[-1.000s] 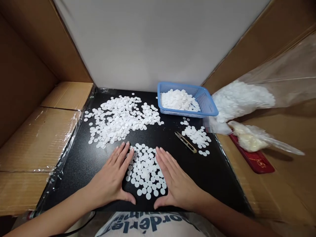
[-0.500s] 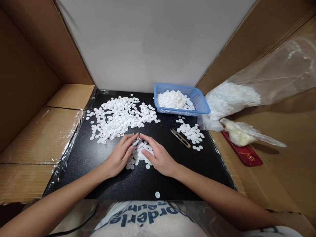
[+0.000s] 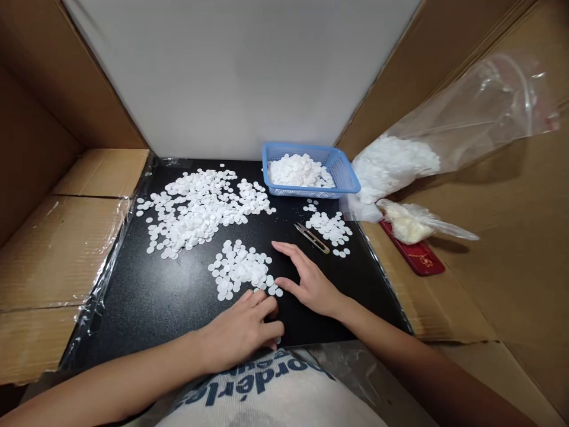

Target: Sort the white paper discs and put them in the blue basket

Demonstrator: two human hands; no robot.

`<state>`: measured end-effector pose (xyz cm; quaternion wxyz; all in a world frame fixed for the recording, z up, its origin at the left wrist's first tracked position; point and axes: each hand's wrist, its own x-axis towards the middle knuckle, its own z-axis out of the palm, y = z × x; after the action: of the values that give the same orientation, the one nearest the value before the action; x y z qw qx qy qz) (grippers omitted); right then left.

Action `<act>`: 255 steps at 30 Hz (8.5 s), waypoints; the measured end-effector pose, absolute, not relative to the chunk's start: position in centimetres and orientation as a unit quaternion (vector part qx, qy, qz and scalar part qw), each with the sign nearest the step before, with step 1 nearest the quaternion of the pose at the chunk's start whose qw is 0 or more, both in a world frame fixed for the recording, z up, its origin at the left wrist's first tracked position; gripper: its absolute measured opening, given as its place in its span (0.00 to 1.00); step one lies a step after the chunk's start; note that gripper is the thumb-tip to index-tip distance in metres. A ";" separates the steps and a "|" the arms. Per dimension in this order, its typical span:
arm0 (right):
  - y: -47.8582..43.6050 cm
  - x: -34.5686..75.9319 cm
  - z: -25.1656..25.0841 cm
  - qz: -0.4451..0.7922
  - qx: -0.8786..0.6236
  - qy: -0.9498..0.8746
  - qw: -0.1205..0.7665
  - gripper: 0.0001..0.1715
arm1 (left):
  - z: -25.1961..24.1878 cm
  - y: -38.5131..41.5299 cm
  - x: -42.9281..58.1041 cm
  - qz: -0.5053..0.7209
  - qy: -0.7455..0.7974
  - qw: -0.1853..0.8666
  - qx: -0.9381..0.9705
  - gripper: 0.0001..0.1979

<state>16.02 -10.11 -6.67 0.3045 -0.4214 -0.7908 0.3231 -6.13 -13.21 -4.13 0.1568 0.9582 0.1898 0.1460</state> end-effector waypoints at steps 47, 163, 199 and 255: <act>-8.1 6.6 -7.9 0.181 -0.367 -0.902 0.139 0.73 | -7.4 -10.0 -11.6 0.295 0.433 0.329 0.786 0.46; -6.6 6.0 -5.5 0.340 -0.357 -0.837 0.238 0.12 | -5.7 -3.2 -12.0 0.395 0.414 0.578 0.581 0.28; 9.5 13.5 -0.8 0.018 -0.593 -0.750 0.293 0.17 | -2.9 -10.4 -11.6 0.071 0.069 0.305 0.947 0.31; -6.4 9.0 -6.8 0.121 -0.353 -0.924 0.083 0.42 | -7.1 -5.3 -13.5 0.132 0.465 -0.053 0.874 0.29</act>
<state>8.98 -6.36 -6.78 0.0826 -0.3529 -0.9241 0.1212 -13.45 -5.30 -7.08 -0.0531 0.8736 0.4654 0.1320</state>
